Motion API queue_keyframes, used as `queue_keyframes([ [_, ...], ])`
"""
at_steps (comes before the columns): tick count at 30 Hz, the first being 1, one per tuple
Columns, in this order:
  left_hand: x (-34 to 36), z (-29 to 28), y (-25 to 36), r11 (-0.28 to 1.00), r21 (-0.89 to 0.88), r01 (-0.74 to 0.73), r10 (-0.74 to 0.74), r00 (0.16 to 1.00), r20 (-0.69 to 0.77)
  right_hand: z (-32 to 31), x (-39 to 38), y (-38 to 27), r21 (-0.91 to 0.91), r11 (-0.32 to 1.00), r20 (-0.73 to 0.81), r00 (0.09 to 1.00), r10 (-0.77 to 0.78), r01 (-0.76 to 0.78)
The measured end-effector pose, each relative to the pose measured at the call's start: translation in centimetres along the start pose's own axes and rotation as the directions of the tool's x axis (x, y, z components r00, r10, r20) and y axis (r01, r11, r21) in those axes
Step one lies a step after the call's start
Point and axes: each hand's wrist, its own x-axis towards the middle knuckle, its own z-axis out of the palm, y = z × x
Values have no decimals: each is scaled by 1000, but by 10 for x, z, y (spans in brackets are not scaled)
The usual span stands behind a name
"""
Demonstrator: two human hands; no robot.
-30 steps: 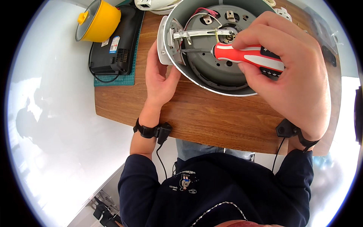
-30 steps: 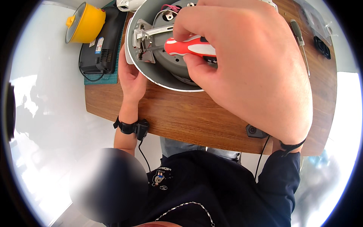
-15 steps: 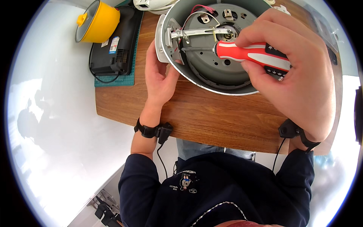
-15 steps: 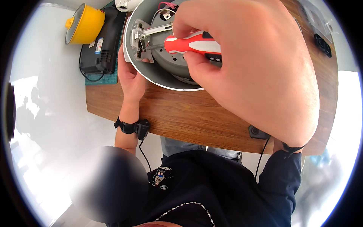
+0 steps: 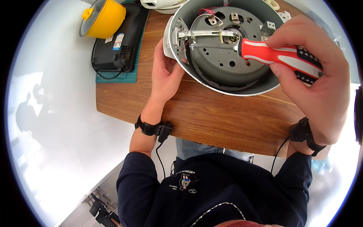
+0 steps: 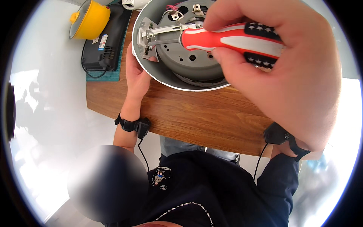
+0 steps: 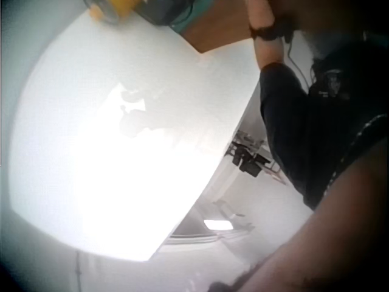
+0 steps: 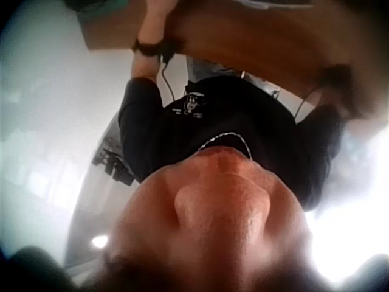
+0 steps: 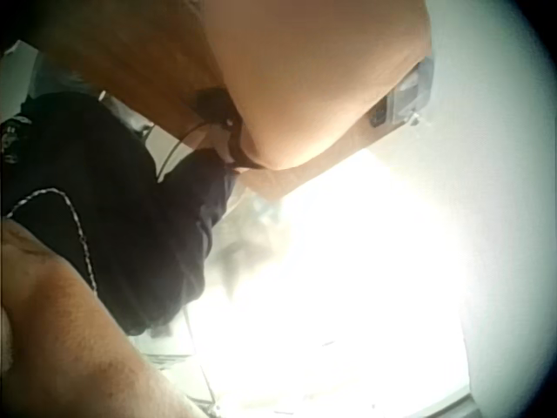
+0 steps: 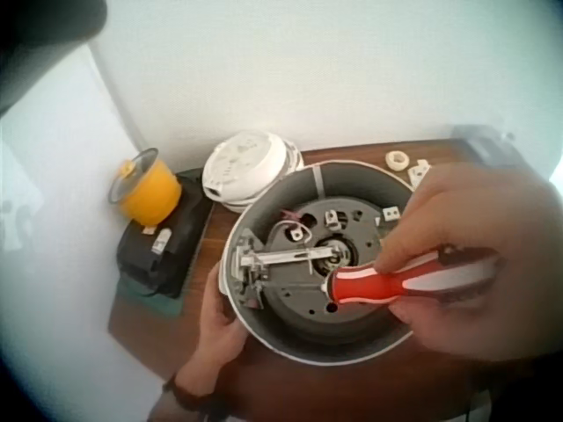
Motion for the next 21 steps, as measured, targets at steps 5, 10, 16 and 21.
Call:
queue_keyframes([
  [5, 1, 0, -1, 1000, -13, 16, -16, 1000, 13, -12, -1, 3, 77, 991, 35, 994, 107, -110],
  [10, 2, -3, 1, 997, -42, 64, -61, 997, 51, -18, -2, 7, 87, 992, 21, 996, 88, -89],
  [16, 5, -8, 1, 984, -145, -107, 107, 994, -9, -20, 2, 8, 95, 986, 19, 991, 133, -135],
  [21, 17, -27, 24, 793, 249, -556, 599, 787, -150, -18, 8, 11, 126, 985, 23, 993, 117, -119],
])
